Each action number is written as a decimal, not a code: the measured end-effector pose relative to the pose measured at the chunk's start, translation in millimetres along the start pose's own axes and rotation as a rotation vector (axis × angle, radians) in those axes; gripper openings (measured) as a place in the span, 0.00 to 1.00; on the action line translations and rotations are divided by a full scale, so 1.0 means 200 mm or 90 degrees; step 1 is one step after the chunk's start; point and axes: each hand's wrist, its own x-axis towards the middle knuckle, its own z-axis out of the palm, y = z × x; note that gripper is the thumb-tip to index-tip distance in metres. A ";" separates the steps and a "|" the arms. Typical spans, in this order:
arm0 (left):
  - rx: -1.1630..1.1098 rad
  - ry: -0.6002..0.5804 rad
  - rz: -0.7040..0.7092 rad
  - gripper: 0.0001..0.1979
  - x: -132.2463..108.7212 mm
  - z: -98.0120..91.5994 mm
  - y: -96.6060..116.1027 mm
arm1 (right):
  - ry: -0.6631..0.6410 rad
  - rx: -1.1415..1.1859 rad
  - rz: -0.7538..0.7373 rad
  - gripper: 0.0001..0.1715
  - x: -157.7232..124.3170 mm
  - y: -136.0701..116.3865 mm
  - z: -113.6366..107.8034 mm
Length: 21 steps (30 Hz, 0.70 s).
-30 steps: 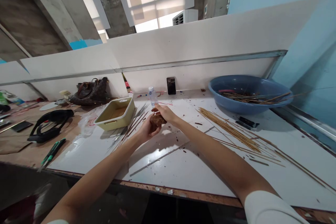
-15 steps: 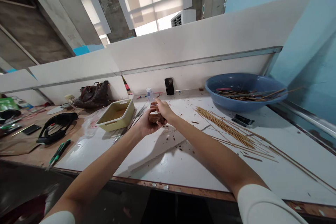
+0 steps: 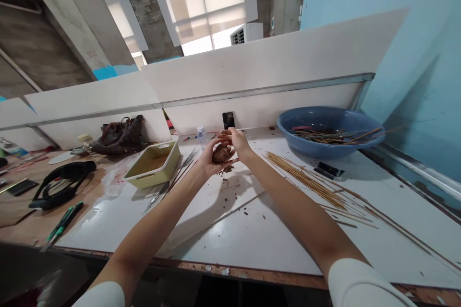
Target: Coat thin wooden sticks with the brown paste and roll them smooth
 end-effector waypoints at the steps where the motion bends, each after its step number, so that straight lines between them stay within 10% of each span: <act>1: -0.019 0.000 0.002 0.04 0.03 -0.01 0.00 | 0.003 -0.004 -0.002 0.18 0.01 0.00 0.00; 11: -0.066 -0.104 0.003 0.06 0.07 -0.07 0.08 | 0.031 -0.021 -0.021 0.16 0.06 0.02 -0.06; 21: -0.035 -0.019 0.065 0.28 0.12 -0.10 -0.03 | 0.014 -0.053 -0.021 0.14 0.05 0.07 -0.06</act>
